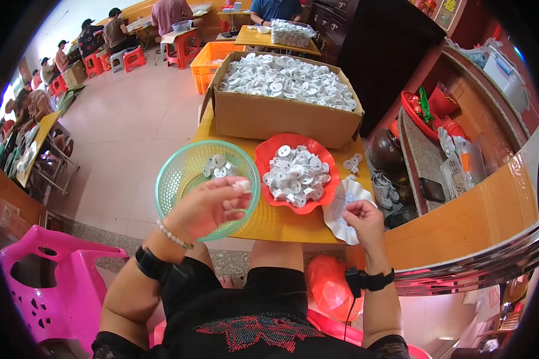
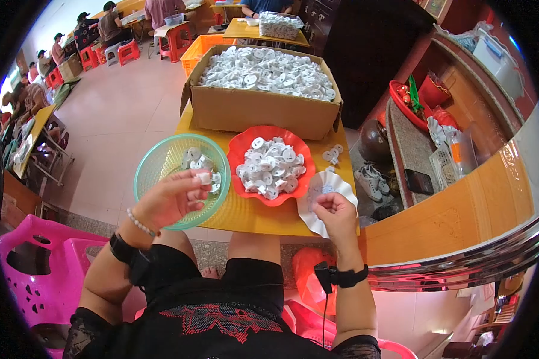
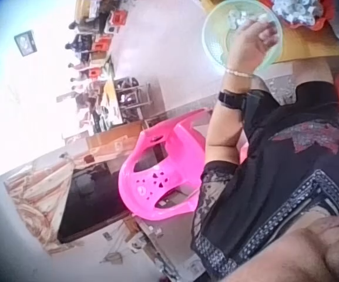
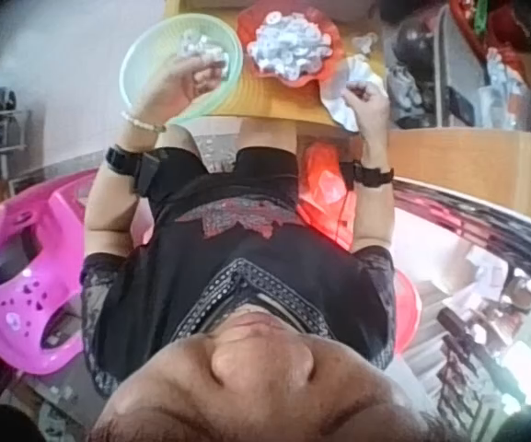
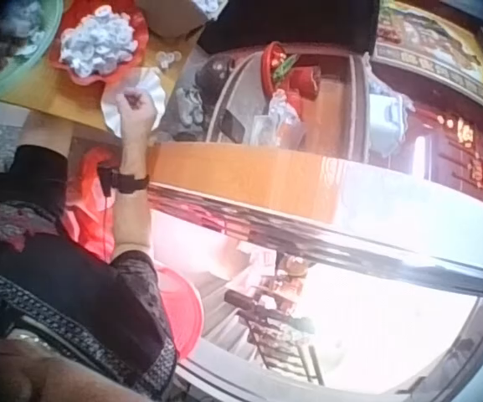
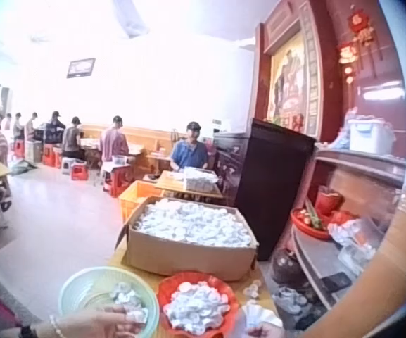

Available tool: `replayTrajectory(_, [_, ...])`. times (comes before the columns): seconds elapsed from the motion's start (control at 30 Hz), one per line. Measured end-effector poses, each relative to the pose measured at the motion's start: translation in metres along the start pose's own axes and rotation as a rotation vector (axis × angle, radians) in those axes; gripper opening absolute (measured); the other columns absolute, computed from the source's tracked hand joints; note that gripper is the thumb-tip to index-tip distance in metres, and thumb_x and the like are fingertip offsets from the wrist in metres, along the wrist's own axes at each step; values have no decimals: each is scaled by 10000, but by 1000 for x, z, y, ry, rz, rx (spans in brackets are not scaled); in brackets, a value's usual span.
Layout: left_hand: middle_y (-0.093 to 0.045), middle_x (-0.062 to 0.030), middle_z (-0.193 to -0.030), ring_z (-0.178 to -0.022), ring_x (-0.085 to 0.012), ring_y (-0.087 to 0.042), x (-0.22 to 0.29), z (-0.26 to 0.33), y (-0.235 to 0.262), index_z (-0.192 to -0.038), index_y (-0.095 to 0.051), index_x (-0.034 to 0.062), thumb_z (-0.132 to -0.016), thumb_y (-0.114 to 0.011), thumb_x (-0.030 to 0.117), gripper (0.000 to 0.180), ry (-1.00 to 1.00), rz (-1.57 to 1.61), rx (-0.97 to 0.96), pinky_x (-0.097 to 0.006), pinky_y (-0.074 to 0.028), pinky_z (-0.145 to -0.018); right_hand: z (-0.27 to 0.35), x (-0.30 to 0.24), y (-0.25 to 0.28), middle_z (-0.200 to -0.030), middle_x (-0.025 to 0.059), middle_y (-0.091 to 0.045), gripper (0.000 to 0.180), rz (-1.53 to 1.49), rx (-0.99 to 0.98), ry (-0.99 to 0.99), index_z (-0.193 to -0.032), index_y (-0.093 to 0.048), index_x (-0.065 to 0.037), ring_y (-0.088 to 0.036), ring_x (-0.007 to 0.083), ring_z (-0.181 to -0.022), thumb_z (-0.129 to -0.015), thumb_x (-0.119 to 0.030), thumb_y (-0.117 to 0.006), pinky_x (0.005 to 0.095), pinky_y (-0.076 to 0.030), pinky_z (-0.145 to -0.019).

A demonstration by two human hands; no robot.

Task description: Assembling small white plastic components by hand at a workshop table.

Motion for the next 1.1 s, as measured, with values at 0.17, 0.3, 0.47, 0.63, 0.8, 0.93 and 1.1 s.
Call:
replayTrajectory(0.17, [-634, -85, -1067, -856, -116, -643, -31, 9, -36, -1185, -535, 10, -946, -541, 207, 310, 43, 290, -77, -255, -556, -730, 34, -80, -60, -835, 21, -655, 95, -129, -141, 46, -894, -663, -10, -599, 72, -751, -806, 25, -654, 202, -476, -691])
replayTrajectory(0.3, [-616, -55, -1077, -900, -119, -625, -47, 13, -48, -1224, -513, 38, -949, -546, 216, 329, 87, 379, -206, -257, -547, -729, 61, -117, -99, -878, 47, -666, 85, -171, -349, 131, -885, -666, 1, -619, 105, -798, -810, 30, -638, 240, -486, -724])
replayTrajectory(0.47, [-598, -11, -1023, -837, -107, -620, -50, 18, -58, -1270, -499, 92, -940, -569, 208, 356, 88, 375, -221, -258, -529, -699, 69, -130, -116, -861, 45, -633, 93, 29, -302, 442, -890, -642, 1, -589, 105, -763, -811, 50, -634, 235, -471, -697])
replayTrajectory(0.63, [-591, 3, -1048, -830, -107, -616, -58, 21, -57, -1221, -527, 96, -935, -582, 231, 321, 155, 342, -168, -243, -510, -689, 69, -128, -113, -834, 56, -623, 90, 60, -201, 355, -868, -641, 3, -591, 120, -768, -793, 53, -643, 249, -475, -702])
replayTrajectory(0.8, [-597, -33, -1080, -868, -121, -626, -58, 22, -49, -1179, -529, 87, -917, -612, 228, 309, 115, 413, -141, -229, -530, -668, 69, -134, -113, -792, 83, -634, 100, 124, -180, 454, -861, -643, 6, -621, 147, -708, -765, 31, -632, 263, -495, -641])
replayTrajectory(0.93, [-607, -52, -1044, -910, -149, -650, -62, 22, -49, -1170, -518, 85, -902, -631, 189, 309, 149, 485, -266, -243, -561, -650, 71, -141, -114, -780, 79, -634, 102, 164, -179, 461, -857, -641, 2, -604, 137, -670, -758, 23, -636, 263, -485, -605])
replayTrajectory(1.1, [-621, -67, -1051, -939, -174, -658, -64, 22, -48, -1154, -536, 99, -909, -619, 173, 269, 96, 472, -316, -262, -568, -662, 72, -145, -116, -751, 61, -635, 75, 167, -188, 377, -822, -615, -7, -559, 116, -604, -756, -12, -650, 255, -454, -546])
Point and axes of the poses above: each hand's wrist, its own z-axis away from the middle knuckle, its own y-axis out of the back of the hand, x = y × z, the point moved 5 cm from there along -z, towards the middle knuckle
